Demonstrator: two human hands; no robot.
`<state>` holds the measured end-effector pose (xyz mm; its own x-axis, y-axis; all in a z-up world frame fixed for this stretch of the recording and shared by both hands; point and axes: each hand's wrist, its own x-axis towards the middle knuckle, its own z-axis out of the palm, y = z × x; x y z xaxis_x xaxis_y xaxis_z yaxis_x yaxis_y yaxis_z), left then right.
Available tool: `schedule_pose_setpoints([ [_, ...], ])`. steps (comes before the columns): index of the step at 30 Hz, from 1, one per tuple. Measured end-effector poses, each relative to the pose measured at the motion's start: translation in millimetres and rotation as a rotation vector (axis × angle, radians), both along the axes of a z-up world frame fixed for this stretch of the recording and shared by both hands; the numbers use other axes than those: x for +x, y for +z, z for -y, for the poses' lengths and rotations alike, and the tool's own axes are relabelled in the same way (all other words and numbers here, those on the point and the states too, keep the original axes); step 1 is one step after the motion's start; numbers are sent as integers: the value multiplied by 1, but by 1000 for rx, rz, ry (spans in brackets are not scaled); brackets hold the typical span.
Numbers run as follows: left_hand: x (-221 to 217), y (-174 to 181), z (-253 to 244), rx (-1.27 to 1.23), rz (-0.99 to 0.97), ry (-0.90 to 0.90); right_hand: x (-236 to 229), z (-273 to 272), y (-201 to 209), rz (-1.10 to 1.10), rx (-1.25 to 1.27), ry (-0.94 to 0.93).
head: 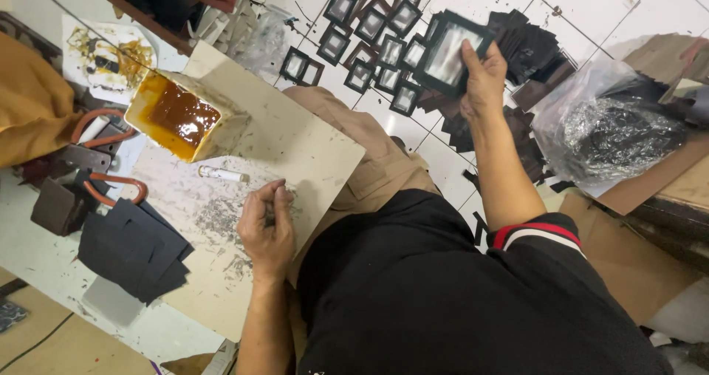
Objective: Assembling small leather frames by applying glue and attaching plastic film inserts
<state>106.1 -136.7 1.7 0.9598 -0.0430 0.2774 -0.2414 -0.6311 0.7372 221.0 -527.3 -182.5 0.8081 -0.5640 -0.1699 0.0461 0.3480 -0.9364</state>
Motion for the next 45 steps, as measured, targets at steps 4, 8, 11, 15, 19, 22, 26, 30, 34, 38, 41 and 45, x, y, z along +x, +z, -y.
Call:
schedule_pose_setpoints([
  [4, -1, -5, -1, 35, 34, -8, -6, -9, -15, -202, 236, 27],
  [8, 2, -5, 0, -7, 20, 29, -3, -40, -32, -99, 162, 13],
  [11, 4, -9, -1, -37, 22, 43, 4, -53, -54, -155, 90, -24],
  [15, 4, -10, 0, -21, 34, 32, 19, -53, -145, -251, 35, -25],
  [19, 5, -8, -1, -23, 32, 26, -1, -20, -227, -629, -158, 59],
  [22, 7, -5, -1, -32, 36, 27, -15, -8, -257, -714, -186, 174],
  [26, 7, -4, -1, -38, 53, 15, -19, -43, -125, -425, -3, 115],
  [30, 7, 6, 3, -94, 68, 18, -18, -88, 20, 22, 17, 165],
  [34, -12, 18, 22, -257, -74, 28, -26, -152, 144, 361, -317, 340],
  [38, -27, 10, 57, -772, -186, -83, -50, -231, 183, 866, -399, 479],
  [41, -27, -6, 43, -1014, -162, -72, -80, -287, 210, 942, -378, 697],
  [45, -23, -20, -11, -1427, -171, -152, -123, -323, 218, 1167, -391, 1183],
])
